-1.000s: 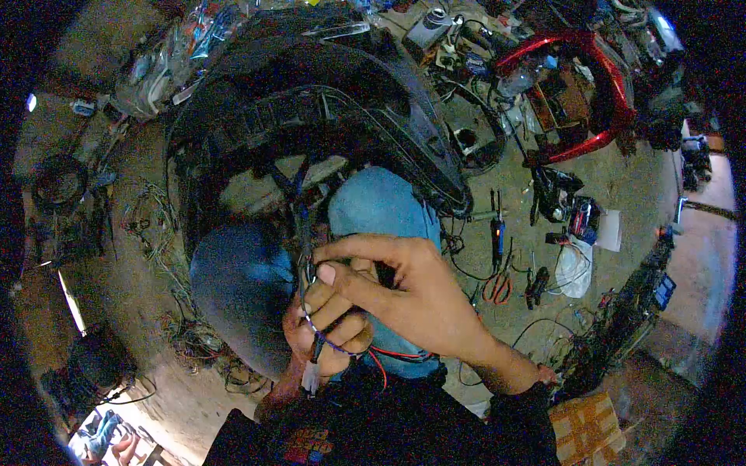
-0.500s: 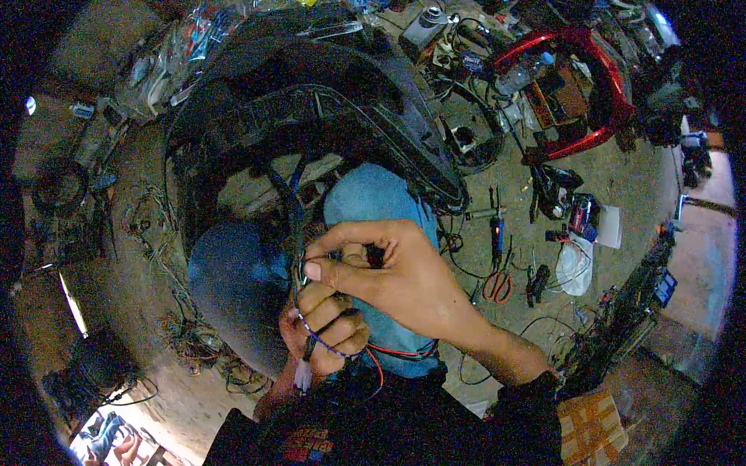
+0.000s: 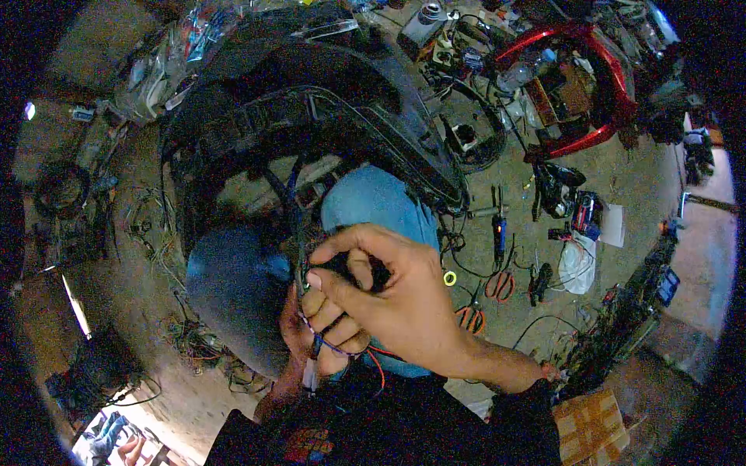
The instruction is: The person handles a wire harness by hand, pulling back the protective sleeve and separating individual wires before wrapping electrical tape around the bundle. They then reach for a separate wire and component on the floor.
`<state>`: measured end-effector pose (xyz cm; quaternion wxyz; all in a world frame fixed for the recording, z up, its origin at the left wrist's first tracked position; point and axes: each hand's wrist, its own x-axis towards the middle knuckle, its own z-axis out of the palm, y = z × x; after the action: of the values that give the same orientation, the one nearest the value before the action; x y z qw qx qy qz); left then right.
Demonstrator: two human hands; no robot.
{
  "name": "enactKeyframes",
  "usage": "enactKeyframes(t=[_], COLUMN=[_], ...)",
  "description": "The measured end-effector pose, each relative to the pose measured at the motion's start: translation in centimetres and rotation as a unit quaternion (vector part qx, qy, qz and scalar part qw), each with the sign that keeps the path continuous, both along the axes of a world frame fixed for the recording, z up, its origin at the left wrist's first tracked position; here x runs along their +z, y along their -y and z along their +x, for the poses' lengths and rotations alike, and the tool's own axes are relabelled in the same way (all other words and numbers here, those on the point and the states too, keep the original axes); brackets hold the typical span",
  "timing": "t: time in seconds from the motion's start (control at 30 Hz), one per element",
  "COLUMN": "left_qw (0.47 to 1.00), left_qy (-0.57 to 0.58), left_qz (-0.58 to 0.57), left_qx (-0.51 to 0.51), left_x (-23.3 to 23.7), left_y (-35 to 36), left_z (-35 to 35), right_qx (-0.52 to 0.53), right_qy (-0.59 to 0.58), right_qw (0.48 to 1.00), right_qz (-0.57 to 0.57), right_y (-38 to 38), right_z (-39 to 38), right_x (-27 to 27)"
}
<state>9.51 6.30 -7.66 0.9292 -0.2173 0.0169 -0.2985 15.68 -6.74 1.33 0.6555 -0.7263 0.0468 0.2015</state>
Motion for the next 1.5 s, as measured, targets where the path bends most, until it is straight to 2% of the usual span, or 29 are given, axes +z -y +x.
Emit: enactKeyframes(t=[0.1,0.3,0.4,0.47,0.53,0.57,0.63,0.67,0.73,0.77,0.83,0.97,1.03,1.07,1.13,1.37,1.5], left_qw=[1.0,0.999,0.988,0.992,0.954,0.876,0.864,0.937,0.967,0.95,0.938,0.967,0.946,0.897,0.821,0.777,0.79], left_qy=[0.011,-0.037,-0.119,-0.095,-0.195,-0.298,-0.325,-0.25,-0.22,-0.272,-0.304,-0.237,-0.231,-0.232,-0.222,-0.161,-0.145], left_qz=[0.007,0.038,0.082,0.074,0.223,0.368,0.374,0.238,0.121,0.147,0.162,0.097,0.229,0.377,0.525,0.608,0.595], left_qx=[0.017,-0.007,-0.052,-0.024,-0.05,-0.089,-0.094,-0.06,-0.034,-0.044,-0.036,0.02,0.015,0.0,-0.015,-0.023,-0.038], left_x=[-0.3,0.4,-1.0,-0.6,2.5,5.6,5.5,2.4,1.6,1.9,1.7,0.3,1.0,1.9,2.9,1.6,1.4], left_y=[0.1,-0.3,-0.3,-0.2,0.1,0.5,0.5,-0.1,-0.5,-0.7,-0.8,-0.4,0.0,0.2,0.5,0.2,0.2], left_z=[-0.1,-0.2,-1.6,-1.2,0.8,2.4,2.3,0.6,0.0,-0.3,-0.5,-0.7,-0.3,0.1,0.5,-0.9,-0.6], right_qx=[-0.003,-0.011,-0.016,-0.053,-0.072,-0.073,-0.065,-0.057,-0.055,-0.061,-0.057,-0.044,-0.041,-0.033,-0.024,-0.013,-0.01], right_qy=[0.015,0.08,0.103,0.054,0.013,-0.002,0.004,0.026,0.051,0.055,0.086,0.147,0.148,0.146,0.154,0.164,0.135], right_qw=[0.999,0.994,0.992,0.996,0.997,0.997,0.998,0.998,0.997,0.996,0.993,0.985,0.985,0.985,0.982,0.974,0.979], right_qz=[-0.029,-0.079,-0.071,-0.037,-0.005,0.011,0.011,-0.005,-0.024,-0.029,-0.05,-0.075,-0.08,-0.09,-0.105,-0.156,-0.152], right_y=[-0.1,-0.5,-0.5,-1.3,-1.5,-1.6,-1.5,-1.4,-1.4,-1.5,-1.5,-1.2,-1.0,-0.9,-0.8,-0.5,0.1], right_z=[-0.3,-0.7,-1.2,-1.1,-1.4,-1.7,-1.7,-1.6,-1.7,-2.0,-2.0,-1.8,-1.8,-1.7,-1.8,-2.0,-1.5], right_x=[0.0,0.0,-0.5,0.2,0.4,0.2,0.1,0.1,-0.1,-0.5,-0.7,-0.8,-0.8,-0.4,-0.2,0.3,0.7])
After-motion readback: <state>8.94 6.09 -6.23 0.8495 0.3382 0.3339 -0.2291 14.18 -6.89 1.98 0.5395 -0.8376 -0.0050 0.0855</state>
